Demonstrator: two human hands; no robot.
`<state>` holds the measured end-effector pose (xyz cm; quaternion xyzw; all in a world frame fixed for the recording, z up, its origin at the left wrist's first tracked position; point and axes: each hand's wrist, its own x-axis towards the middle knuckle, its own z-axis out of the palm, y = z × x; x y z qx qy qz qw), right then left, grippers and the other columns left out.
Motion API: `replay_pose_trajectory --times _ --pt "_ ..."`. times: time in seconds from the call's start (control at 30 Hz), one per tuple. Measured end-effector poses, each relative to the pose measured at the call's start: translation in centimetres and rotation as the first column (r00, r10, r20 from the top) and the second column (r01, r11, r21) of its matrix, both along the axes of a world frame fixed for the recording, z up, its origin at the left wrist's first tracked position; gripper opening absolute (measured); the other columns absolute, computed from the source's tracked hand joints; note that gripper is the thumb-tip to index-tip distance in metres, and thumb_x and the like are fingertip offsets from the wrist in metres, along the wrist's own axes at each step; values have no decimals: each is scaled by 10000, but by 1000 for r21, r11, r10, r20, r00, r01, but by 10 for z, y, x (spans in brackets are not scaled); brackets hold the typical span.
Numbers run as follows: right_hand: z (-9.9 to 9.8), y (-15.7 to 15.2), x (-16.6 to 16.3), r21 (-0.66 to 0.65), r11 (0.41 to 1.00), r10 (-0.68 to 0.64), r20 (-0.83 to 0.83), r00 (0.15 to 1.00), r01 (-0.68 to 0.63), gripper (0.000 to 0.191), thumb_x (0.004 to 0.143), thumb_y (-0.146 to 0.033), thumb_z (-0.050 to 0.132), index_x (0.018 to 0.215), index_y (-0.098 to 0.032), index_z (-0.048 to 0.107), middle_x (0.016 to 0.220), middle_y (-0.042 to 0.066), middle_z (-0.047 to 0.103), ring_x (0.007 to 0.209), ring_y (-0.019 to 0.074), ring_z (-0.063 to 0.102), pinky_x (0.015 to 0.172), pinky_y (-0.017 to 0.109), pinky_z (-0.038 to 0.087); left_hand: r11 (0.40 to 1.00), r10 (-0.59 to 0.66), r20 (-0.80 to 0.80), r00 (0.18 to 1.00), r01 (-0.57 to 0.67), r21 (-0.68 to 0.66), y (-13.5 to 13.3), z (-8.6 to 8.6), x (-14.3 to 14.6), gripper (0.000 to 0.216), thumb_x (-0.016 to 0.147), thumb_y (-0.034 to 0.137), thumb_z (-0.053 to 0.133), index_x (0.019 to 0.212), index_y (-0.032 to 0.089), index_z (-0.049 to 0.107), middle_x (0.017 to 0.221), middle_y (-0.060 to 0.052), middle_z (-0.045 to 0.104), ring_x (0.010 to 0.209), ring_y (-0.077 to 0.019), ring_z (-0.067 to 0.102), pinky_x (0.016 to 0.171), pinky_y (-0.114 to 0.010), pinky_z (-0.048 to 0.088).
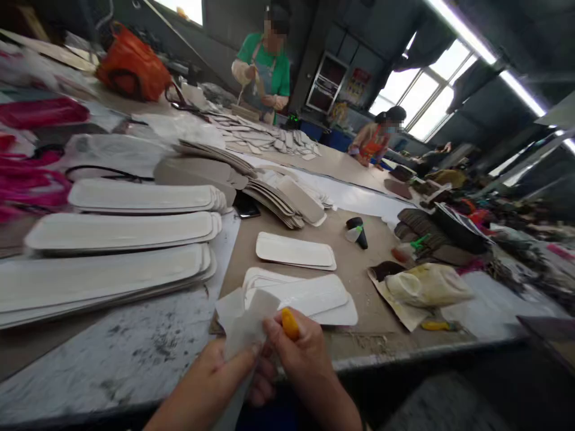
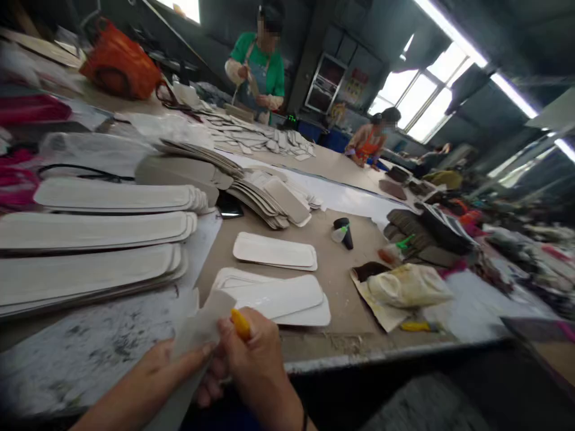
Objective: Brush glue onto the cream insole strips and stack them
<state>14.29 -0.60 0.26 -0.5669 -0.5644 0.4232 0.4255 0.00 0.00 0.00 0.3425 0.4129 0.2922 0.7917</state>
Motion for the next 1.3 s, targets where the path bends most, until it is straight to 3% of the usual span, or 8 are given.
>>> replay_pose_trajectory --times 0.13,0.23,0.3,0.43,0.57,0.73,0.93,1.3 --pt "2 4 -4 -133 991 -42 -186 982 17 301 724 -442 645 655 -178 516 515 -36 531 465 109 494 461 211 414 979 193 -33 981 -195 -61 0 -3 5 380 545 474 793 641 118 703 544 -43 669 506 -163 602 517 -259 480" --pt "0 4 -6 -247 966 -25 -379 925 -75 360 659 -485 707 669 -185 507 486 -31 552 426 134 521 442 245 445 950 306 -16 952 -306 -55 -1 -4 12 389 484 459 827 611 115 699 482 -26 630 463 -138 556 472 -237 435" --pt "-2 3 -5 -261 960 -25 -438 899 -100 376 654 -495 718 667 -179 515 475 -25 558 420 143 532 443 260 460 931 364 -30 931 -365 -20 -2 -8 15 380 471 451 834 567 118 678 453 -12 606 452 -124 536 461 -223 414" --pt "-6 2 -2 -213 977 -68 -418 906 -25 367 665 -455 745 649 -148 545 513 -16 566 452 91 497 460 201 418 901 432 -200 879 -431 52 -3 -25 20 388 467 462 825 566 116 681 491 -35 652 496 -154 580 494 -235 437" --pt "-10 -1 0 -292 956 -147 -514 845 -11 412 651 -475 764 703 -161 502 519 -67 497 398 32 360 379 149 287 893 448 -226 865 -443 74 -4 -38 26 461 446 485 820 678 101 713 545 -63 691 532 -201 620 511 -270 470" --pt "-12 -4 4 -359 932 -176 -582 794 -56 463 626 -481 786 705 -174 450 480 -94 434 371 18 313 358 137 230 888 457 -132 879 -460 15 -5 -32 31 458 391 473 847 657 129 703 523 -30 682 503 -176 609 515 -250 486" --pt "-14 -1 12 -371 929 -210 -541 814 -7 432 640 -454 786 689 -171 463 471 -93 431 360 27 343 357 146 248 961 276 33 961 -275 -39 -9 -26 27 420 611 529 736 716 123 720 605 -60 700 616 -197 648 637 -261 525" --pt "-12 -4 16 -286 954 -163 -266 950 84 396 673 -485 724 659 -169 486 495 -66 460 437 65 349 422 195 282 936 311 124 942 -281 -212 -16 -17 23 416 689 445 715 927 104 706 775 -101 740 764 -241 681 736 -290 539"
